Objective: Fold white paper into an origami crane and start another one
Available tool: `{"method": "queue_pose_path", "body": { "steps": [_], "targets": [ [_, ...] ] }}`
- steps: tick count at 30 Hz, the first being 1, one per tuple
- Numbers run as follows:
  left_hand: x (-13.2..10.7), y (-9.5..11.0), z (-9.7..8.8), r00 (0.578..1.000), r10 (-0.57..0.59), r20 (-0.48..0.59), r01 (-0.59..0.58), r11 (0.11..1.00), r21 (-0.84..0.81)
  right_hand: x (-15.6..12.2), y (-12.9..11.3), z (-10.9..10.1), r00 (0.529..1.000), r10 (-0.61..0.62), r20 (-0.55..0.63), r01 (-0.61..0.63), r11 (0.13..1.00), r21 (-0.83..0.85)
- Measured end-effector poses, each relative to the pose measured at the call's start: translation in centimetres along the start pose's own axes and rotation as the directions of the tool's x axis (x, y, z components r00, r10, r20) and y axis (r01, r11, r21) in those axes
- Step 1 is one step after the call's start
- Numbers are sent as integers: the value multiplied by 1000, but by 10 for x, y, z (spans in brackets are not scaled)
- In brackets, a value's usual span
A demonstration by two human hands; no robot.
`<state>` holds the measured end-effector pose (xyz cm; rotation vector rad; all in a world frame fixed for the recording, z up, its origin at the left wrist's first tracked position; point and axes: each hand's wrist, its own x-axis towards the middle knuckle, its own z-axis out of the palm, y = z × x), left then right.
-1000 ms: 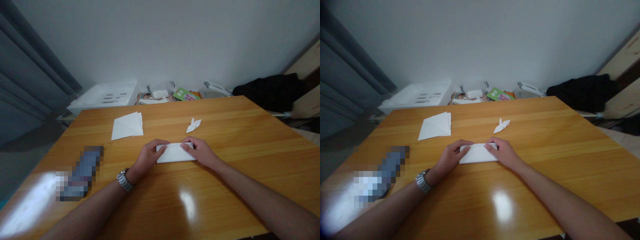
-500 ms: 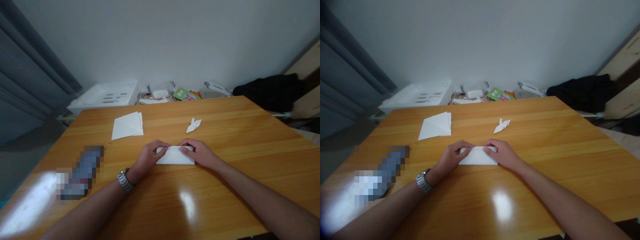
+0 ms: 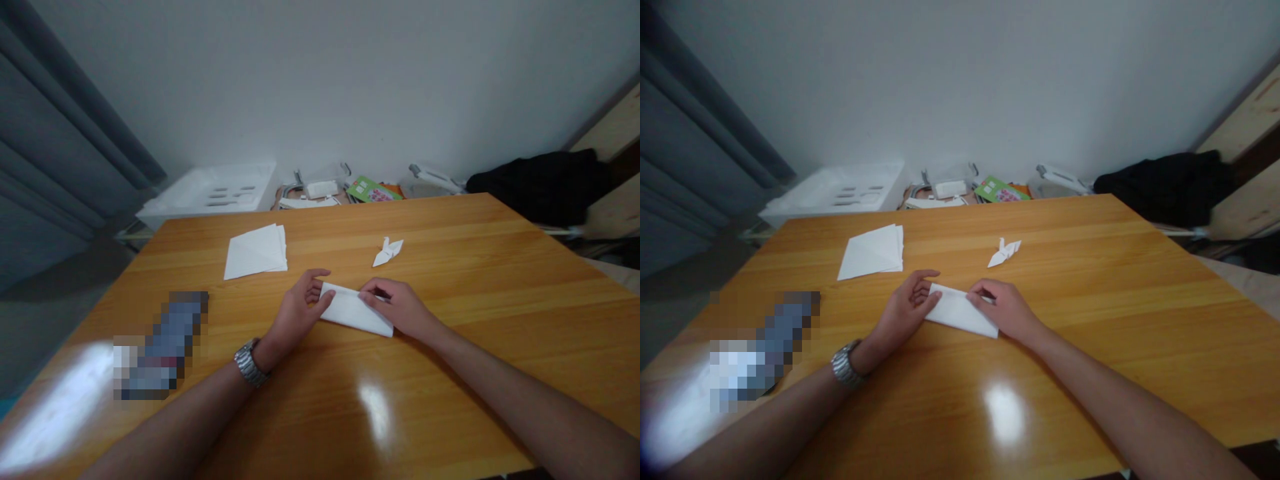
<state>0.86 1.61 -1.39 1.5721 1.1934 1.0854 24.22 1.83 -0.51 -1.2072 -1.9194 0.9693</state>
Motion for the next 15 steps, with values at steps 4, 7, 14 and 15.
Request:
{"method": "queue_pose_path", "body": {
  "steps": [4,7,14,15],
  "targets": [
    [2,2,1,998,-64,-15,62,991,-114,0,2,-1,997,21,-76,-21,1000,-6],
    [1,3,1,996,-83,28,86,989,-123,0,2,0,995,32,-91,-31,999,9],
    [1,0,0,996,-91,13,92,983,-156,-2,0,4,999,24,-47,-21,998,57],
    [1,1,0,996,-93,13,94,983,-159,-3,0,4,999,24,-41,-21,998,62]
  ]
}}
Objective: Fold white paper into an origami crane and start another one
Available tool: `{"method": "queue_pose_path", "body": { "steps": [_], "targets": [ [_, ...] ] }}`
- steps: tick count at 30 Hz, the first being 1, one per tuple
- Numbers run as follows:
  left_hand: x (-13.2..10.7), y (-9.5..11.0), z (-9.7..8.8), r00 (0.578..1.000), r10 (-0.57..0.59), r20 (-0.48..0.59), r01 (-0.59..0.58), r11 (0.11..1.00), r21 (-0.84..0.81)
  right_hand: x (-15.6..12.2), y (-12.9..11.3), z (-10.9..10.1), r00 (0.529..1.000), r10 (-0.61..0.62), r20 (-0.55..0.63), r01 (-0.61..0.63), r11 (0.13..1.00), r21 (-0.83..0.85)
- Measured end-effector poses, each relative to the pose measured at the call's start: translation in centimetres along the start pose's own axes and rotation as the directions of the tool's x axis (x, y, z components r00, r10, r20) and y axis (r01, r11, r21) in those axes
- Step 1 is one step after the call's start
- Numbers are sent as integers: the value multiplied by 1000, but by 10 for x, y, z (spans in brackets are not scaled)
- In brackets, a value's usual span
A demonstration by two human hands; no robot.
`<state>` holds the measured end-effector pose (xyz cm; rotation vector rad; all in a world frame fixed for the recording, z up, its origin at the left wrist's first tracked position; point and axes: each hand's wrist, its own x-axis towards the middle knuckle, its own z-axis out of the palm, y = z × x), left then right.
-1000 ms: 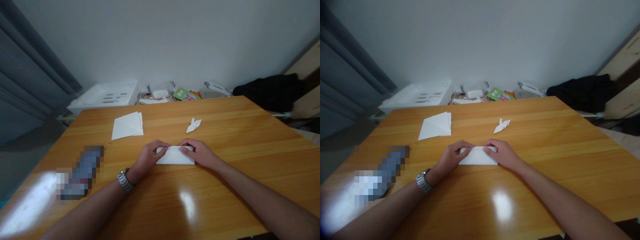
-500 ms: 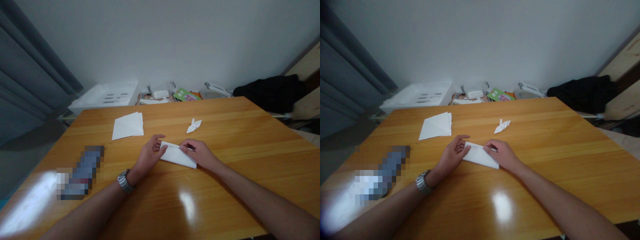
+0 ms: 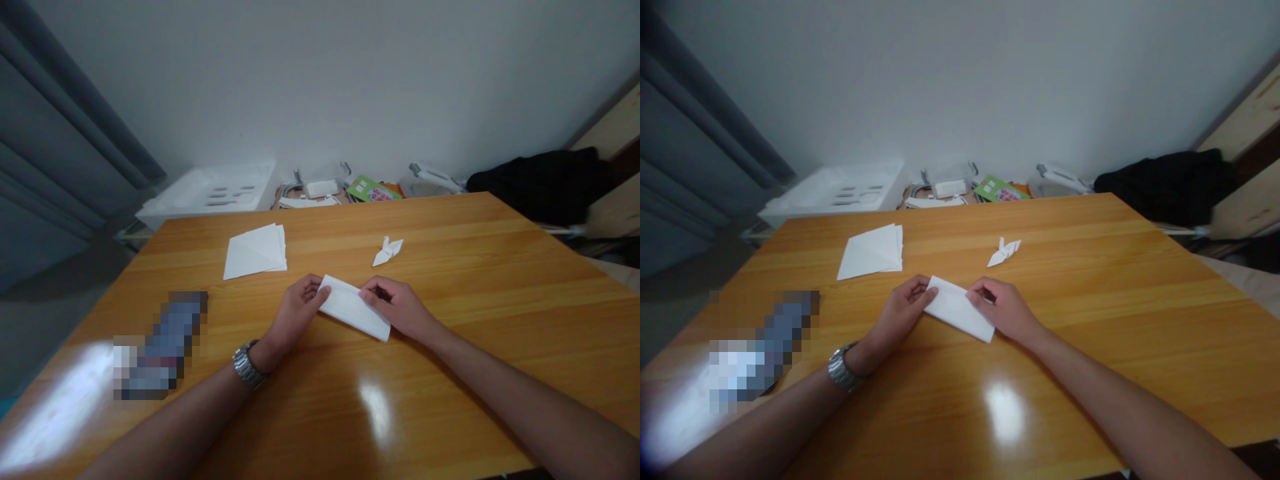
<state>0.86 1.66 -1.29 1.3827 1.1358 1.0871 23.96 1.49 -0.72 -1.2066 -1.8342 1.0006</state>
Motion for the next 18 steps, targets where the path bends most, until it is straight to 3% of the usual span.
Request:
{"method": "queue_pose_path", "body": {
  "steps": [18],
  "targets": [
    [-2,6,3,1000,-5,-14,5,1000,-26,0,-7,-1,1000,28,11,-28,1000,2]
  ]
}}
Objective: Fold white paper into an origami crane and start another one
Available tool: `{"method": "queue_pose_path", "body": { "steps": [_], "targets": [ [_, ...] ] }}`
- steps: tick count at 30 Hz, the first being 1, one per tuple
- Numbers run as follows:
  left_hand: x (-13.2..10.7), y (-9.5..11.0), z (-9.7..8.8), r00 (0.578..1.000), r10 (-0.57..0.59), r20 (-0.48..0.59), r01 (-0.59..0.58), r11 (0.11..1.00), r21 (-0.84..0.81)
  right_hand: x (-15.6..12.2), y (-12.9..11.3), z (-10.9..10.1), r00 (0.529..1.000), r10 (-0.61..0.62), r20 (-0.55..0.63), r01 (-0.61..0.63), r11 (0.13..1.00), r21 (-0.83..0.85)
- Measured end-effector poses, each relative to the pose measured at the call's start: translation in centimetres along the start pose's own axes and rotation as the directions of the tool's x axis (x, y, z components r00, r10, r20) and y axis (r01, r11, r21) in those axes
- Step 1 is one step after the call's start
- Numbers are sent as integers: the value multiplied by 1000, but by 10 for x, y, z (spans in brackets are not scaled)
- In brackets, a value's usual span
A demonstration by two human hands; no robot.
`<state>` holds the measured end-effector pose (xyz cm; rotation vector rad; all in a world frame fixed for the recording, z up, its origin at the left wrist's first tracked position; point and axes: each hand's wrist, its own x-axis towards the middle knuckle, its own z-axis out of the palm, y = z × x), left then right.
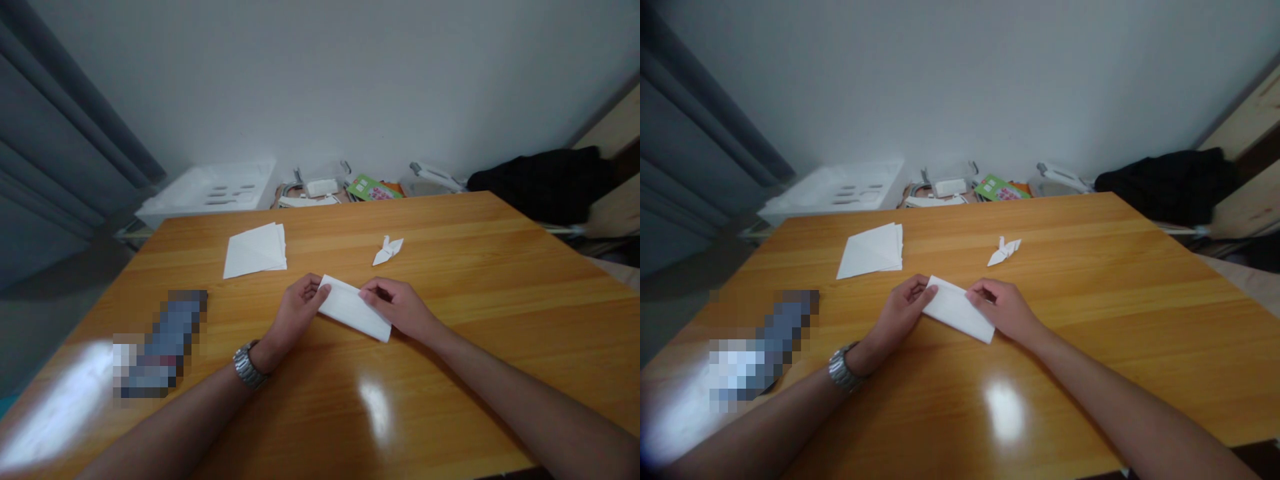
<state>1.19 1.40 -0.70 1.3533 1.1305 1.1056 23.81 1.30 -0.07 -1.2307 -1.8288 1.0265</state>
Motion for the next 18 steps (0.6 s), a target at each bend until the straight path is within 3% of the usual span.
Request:
{"method": "queue_pose_path", "body": {
  "steps": [18],
  "targets": [
    [-1,-2,-1,1000,22,3,-23,998,64,-2,3,1,998,21,51,-22,999,26]
  ]
}}
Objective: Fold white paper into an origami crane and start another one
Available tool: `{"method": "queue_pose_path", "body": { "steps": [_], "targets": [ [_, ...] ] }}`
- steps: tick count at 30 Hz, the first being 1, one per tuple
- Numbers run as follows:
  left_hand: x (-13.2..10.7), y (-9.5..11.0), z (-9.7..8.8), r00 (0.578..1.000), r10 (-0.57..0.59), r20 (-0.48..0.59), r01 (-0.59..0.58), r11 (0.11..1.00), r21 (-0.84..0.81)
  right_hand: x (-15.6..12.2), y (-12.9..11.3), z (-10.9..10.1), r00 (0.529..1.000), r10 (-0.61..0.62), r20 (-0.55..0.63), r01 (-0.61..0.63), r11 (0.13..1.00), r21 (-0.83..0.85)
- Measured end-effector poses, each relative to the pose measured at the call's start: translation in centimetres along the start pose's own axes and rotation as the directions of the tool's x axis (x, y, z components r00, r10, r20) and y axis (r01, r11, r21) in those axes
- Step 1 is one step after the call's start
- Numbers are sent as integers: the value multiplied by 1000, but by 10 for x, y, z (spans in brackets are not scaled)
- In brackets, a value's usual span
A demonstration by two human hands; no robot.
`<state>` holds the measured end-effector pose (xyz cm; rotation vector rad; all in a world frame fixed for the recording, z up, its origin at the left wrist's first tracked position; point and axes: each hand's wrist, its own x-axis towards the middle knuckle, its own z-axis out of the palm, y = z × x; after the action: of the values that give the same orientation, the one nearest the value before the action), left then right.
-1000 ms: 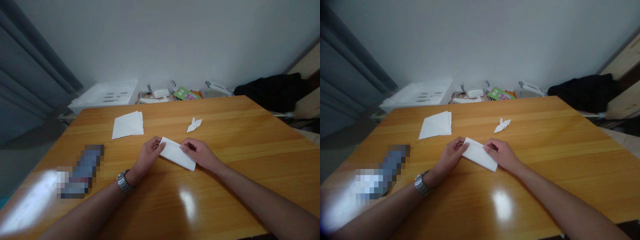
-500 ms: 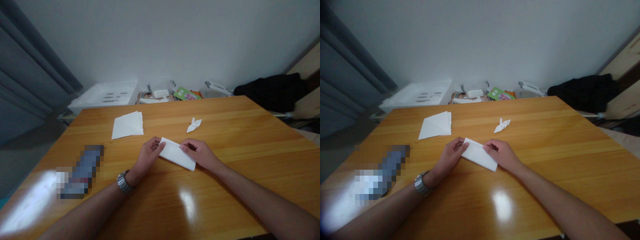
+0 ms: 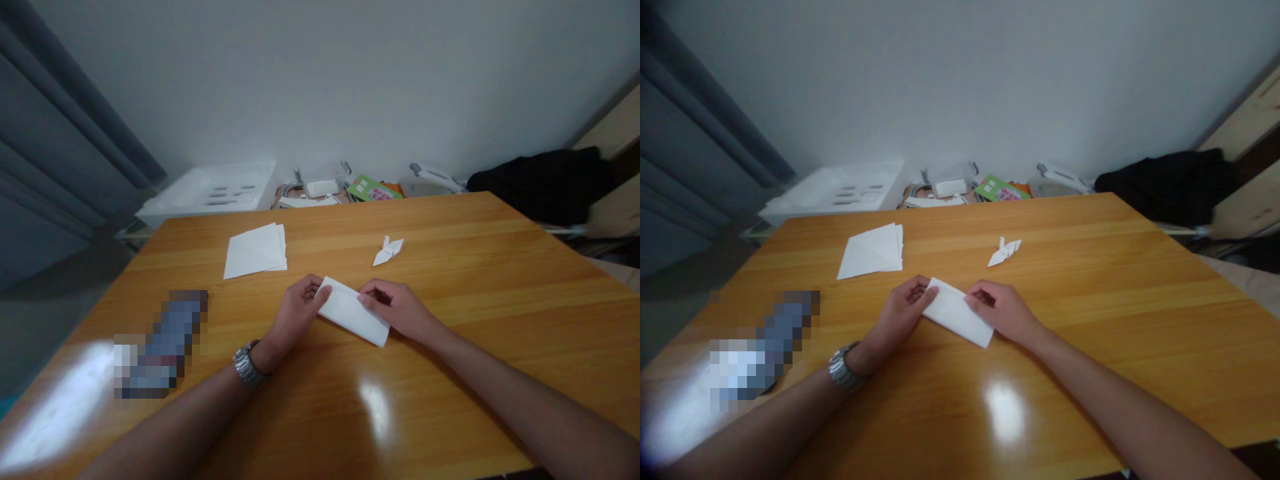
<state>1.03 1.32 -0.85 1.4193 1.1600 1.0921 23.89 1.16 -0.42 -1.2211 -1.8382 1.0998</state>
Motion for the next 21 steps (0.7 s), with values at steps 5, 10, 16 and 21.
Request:
{"method": "queue_pose_path", "body": {
  "steps": [5,10,16,21],
  "targets": [
    [-2,-1,1,998,10,58,-13,998,59,-2,-5,1,998,22,57,-23,999,22],
    [-6,7,6,995,5,103,-14,996,93,-4,-7,4,996,26,85,-25,1000,-11],
    [-6,9,7,996,6,94,-16,995,101,-4,-5,7,997,28,65,-27,999,-21],
    [-6,10,7,997,-5,82,-3,996,91,-4,-6,7,997,27,67,-27,1000,-5]
  ]
}}
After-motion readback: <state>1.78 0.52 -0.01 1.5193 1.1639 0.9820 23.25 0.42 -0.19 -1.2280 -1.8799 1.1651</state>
